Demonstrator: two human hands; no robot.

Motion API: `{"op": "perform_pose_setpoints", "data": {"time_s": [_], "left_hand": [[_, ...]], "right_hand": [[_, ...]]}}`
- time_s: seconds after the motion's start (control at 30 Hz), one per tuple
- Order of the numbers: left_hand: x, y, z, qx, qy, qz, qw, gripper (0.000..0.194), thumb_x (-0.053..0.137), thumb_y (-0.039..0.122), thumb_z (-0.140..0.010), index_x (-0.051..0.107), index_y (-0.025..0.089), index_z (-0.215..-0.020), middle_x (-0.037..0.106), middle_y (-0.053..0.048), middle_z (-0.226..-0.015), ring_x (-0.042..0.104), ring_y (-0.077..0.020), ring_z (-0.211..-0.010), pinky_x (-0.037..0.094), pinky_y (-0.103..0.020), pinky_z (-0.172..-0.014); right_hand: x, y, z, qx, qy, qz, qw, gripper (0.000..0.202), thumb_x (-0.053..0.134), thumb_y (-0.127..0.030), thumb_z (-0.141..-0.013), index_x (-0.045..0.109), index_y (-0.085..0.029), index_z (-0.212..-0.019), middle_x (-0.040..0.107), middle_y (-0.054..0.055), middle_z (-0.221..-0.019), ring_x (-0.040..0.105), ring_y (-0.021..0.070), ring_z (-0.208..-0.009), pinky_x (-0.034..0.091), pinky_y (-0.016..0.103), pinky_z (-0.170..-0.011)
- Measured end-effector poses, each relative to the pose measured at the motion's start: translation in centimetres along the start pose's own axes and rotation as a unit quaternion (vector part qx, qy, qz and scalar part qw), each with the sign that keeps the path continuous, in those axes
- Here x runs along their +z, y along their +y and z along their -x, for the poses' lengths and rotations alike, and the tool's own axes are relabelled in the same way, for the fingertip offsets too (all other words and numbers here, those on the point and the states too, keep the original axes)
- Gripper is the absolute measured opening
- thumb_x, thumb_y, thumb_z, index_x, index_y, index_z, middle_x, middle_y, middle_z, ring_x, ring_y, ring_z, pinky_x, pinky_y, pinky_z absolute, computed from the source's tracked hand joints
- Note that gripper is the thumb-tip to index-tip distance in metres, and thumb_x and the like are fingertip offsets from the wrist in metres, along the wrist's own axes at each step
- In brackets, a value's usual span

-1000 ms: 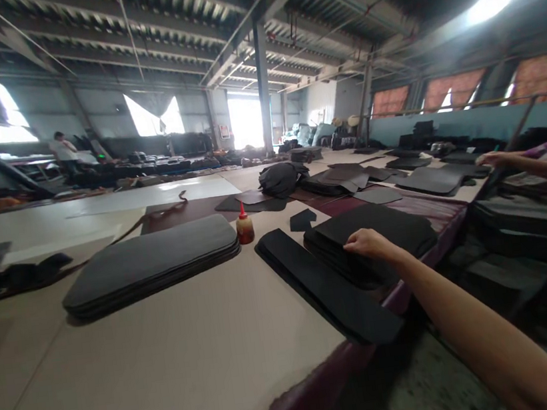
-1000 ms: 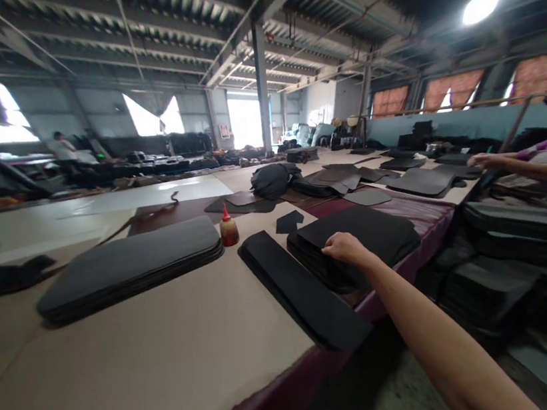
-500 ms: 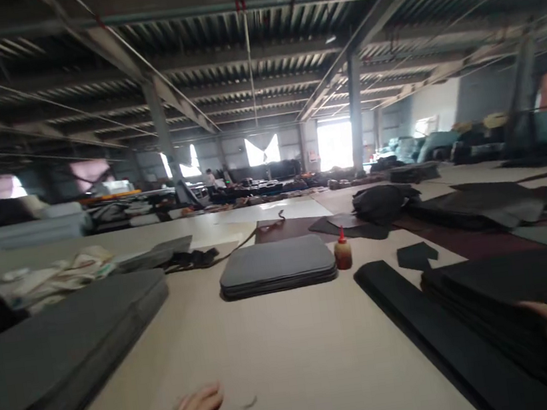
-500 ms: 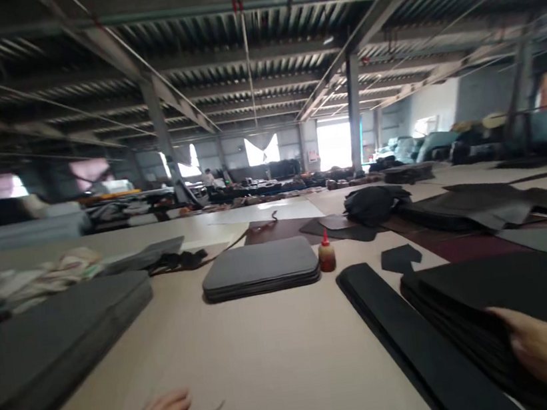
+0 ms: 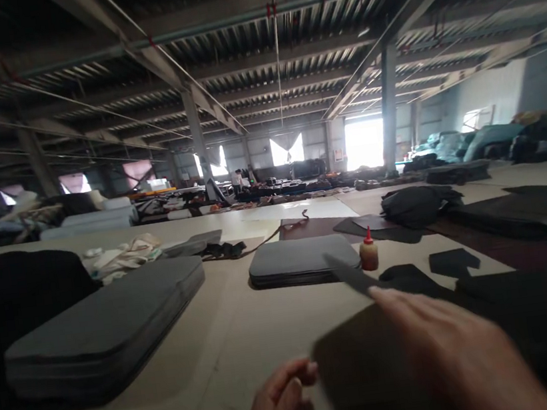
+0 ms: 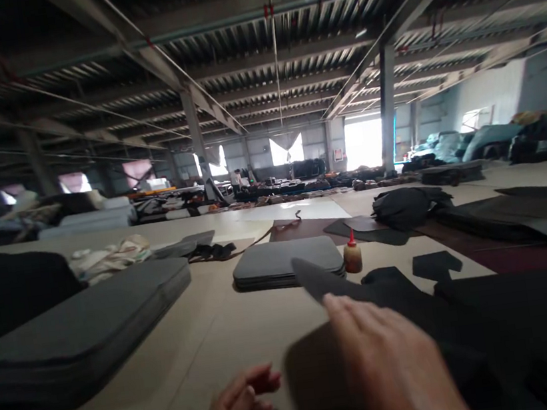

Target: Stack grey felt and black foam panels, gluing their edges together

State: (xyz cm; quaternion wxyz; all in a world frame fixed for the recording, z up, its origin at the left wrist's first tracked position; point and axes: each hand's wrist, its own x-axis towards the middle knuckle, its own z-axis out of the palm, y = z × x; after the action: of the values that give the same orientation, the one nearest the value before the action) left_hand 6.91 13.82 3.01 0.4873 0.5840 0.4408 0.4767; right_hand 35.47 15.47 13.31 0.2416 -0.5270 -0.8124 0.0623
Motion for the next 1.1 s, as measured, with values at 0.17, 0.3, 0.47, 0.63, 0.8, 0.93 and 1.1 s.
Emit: {"op": "perform_pose_setpoints", "data": {"time_s": [0.17, 0.3, 0.47, 0.63, 0.8, 0.93, 1.1], "left_hand": [[1.8, 1.7, 0.6, -0.136, 0.129, 0.266, 0.946, 0.069, 0.049, 0.070, -0.090, 0.054, 0.021, -0.138, 0.062, -0.015, -0.136, 0.060, -0.0297, -0.125, 0.052, -0.041, -0.102], [0.5, 1.6, 1.0, -0.212, 0.185, 0.196, 0.939, 0.059, 0.075, 0.033, -0.084, 0.052, 0.019, -0.136, 0.065, -0.015, -0.131, 0.067, -0.0277, -0.114, 0.059, -0.035, -0.090], [0.4, 0.2, 1.1, -0.157, 0.125, 0.189, 0.961, 0.062, 0.077, 0.023, -0.078, 0.050, 0.020, -0.133, 0.067, -0.014, -0.128, 0.069, -0.0282, -0.110, 0.057, -0.040, -0.094], [-0.5, -0.2, 0.6, -0.133, 0.101, 0.177, 0.970, 0.060, 0.073, 0.015, -0.073, 0.051, 0.020, -0.128, 0.069, -0.011, -0.123, 0.067, -0.0263, -0.112, 0.056, -0.037, -0.096], [-6.7, -0.9, -1.8, -0.140, 0.171, 0.066, 0.973, 0.067, 0.075, 0.023, -0.070, 0.048, 0.017, -0.131, 0.074, -0.011, -0.099, 0.073, -0.0268, -0.086, 0.059, -0.040, -0.079], [-11.5, -2.2, -4.2, -0.120, 0.228, -0.172, 0.951, 0.077, 0.074, 0.030, -0.067, 0.046, 0.009, -0.136, 0.069, -0.004, -0.074, 0.069, -0.0236, -0.069, 0.054, -0.032, -0.063], [-12.6, -3.8, -5.9, -0.089, 0.253, -0.262, 0.927, 0.068, 0.074, 0.037, -0.064, 0.058, 0.012, -0.125, 0.064, 0.002, -0.068, 0.066, -0.0207, -0.067, 0.048, -0.029, -0.063]], "right_hand": [[6.4, -8.9, 0.7, -0.328, -0.211, -0.136, 0.911, 0.048, 0.054, -0.030, -0.098, 0.048, -0.040, -0.144, 0.058, 0.002, -0.142, 0.054, 0.0249, -0.130, 0.048, 0.042, -0.105], [4.0, -6.6, 2.0, -0.288, -0.245, -0.173, 0.910, 0.054, 0.063, -0.037, -0.095, 0.049, -0.025, -0.145, 0.058, 0.008, -0.140, 0.053, 0.0230, -0.130, 0.041, 0.034, -0.110], [4.1, 3.8, 0.5, -0.042, -0.151, -0.027, 0.987, 0.045, 0.055, -0.034, -0.098, 0.056, -0.015, -0.140, 0.058, 0.014, -0.138, 0.054, 0.0269, -0.126, 0.041, 0.038, -0.108], [7.4, 10.4, 1.4, 0.031, -0.071, 0.082, 0.994, 0.028, 0.051, -0.032, -0.098, 0.072, -0.017, -0.110, 0.064, 0.013, -0.114, 0.060, 0.0280, -0.104, 0.048, 0.041, -0.092], [8.6, 6.9, 4.5, -0.022, -0.060, 0.054, 0.996, 0.028, 0.050, -0.035, -0.099, 0.071, -0.022, -0.110, 0.062, 0.011, -0.109, 0.057, 0.0254, -0.096, 0.049, 0.041, -0.086], [10.0, 4.1, 4.7, -0.041, -0.042, 0.028, 0.998, 0.032, 0.052, -0.034, -0.098, 0.068, -0.021, -0.123, 0.060, 0.012, -0.119, 0.055, 0.0272, -0.102, 0.049, 0.045, -0.090], [11.3, 3.7, 3.5, -0.014, -0.021, 0.048, 0.999, 0.030, 0.054, -0.034, -0.097, 0.069, -0.019, -0.119, 0.061, 0.012, -0.119, 0.055, 0.0282, -0.101, 0.051, 0.044, -0.085]]}}
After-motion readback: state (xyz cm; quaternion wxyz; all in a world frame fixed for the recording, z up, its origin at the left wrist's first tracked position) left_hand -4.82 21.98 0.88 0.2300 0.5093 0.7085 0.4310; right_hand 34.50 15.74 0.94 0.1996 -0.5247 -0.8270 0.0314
